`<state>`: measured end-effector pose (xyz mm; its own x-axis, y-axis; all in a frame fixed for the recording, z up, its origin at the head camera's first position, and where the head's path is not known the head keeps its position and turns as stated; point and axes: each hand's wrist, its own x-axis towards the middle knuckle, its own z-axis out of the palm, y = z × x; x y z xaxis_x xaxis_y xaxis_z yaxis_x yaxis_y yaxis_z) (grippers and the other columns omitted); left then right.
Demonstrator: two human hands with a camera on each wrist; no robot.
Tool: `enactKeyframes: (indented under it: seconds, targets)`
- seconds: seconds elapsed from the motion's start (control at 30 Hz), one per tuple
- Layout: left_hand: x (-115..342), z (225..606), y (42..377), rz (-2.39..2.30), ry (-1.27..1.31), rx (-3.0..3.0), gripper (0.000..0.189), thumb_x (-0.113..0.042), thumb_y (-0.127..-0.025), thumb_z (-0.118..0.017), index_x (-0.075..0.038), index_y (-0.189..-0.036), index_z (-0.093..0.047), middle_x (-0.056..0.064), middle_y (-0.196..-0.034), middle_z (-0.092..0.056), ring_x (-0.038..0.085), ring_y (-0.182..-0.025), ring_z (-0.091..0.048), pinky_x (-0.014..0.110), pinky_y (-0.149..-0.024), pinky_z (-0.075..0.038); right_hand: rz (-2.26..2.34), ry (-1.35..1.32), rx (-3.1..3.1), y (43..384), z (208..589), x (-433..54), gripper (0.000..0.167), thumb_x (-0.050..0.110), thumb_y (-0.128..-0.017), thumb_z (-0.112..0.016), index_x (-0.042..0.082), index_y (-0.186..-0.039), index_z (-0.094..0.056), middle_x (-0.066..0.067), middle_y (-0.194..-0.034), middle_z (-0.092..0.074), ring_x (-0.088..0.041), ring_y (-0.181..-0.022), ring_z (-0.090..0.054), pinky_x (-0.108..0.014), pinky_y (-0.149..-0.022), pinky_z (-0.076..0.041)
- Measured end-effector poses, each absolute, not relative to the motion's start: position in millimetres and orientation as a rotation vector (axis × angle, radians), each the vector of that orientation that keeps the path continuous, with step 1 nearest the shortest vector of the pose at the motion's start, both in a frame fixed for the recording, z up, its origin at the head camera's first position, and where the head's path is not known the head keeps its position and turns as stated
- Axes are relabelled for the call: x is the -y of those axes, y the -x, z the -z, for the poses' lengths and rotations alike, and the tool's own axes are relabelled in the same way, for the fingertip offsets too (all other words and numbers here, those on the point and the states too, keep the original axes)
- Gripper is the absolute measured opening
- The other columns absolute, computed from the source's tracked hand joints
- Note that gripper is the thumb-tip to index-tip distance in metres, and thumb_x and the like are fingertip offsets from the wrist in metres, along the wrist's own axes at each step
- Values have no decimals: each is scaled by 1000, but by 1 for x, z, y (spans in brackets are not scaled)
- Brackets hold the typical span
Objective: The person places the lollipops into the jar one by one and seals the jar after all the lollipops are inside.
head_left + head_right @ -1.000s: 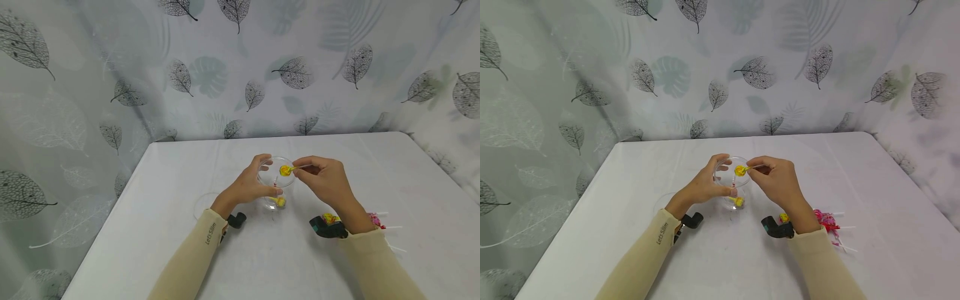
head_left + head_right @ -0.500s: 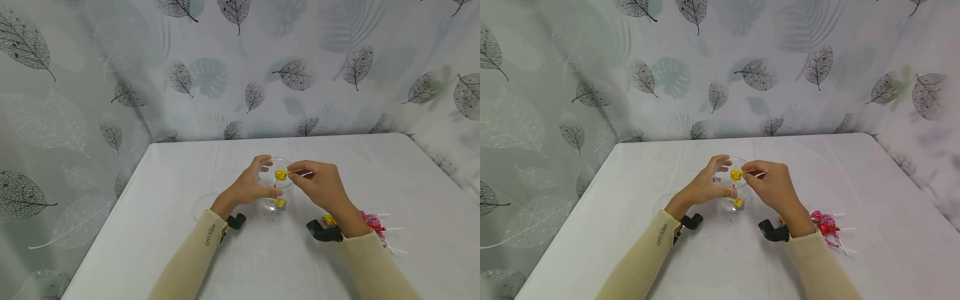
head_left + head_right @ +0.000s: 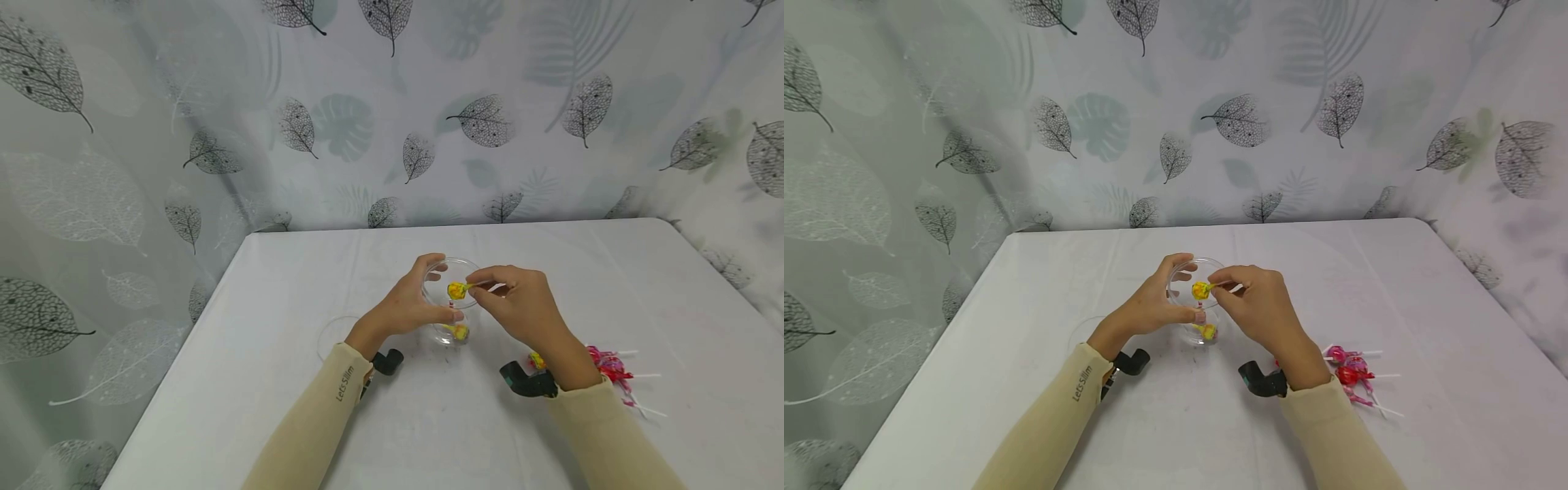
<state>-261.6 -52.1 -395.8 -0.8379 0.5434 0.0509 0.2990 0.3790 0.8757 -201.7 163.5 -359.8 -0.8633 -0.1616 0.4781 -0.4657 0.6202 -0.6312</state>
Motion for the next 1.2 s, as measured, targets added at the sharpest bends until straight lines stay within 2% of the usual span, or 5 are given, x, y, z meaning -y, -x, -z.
enactKeyframes:
  seconds: [0.47, 0.7, 1.1, 1.2]
  targets:
    - [53, 397, 262, -1445, -751, -2397, 103, -40, -81, -89, -28, -161, -25, -7, -159, -44, 20, -148, -41, 57, -110, -44, -1058, -587, 2448, 202, 362, -162, 14, -2, -88, -79, 2, -102, -80, -6, -94, -79, -21, -84, -72, -33, -71, -59]
    - [52, 395, 261, -1437, -755, -2403, 103, -38, -82, -88, -26, -162, -25, -2, -160, -44, 22, -148, -42, 57, -110, -44, -1043, -590, 2459, 202, 362, -163, 15, -1, -89, -79, 3, -103, -80, -5, -94, -79, -21, -84, -73, -35, -71, -60]
    - [52, 393, 260, -1427, -752, -2411, 103, -38, -82, -89, -28, -162, -25, -5, -160, -44, 21, -148, -42, 56, -111, -43, -1038, -578, 2485, 200, 360, -162, 16, 0, -89, -78, 4, -105, -80, -5, -96, -79, -22, -87, -74, -35, -72, -60]
    - [52, 393, 260, -1428, -754, -2415, 103, -38, -82, -89, -27, -162, -25, -6, -159, -44, 20, -147, -42, 56, -111, -43, -1035, -585, 2486, 200, 360, -162, 21, -1, -89, -78, 4, -110, -79, -6, -96, -79, -23, -87, -74, -37, -72, -60]
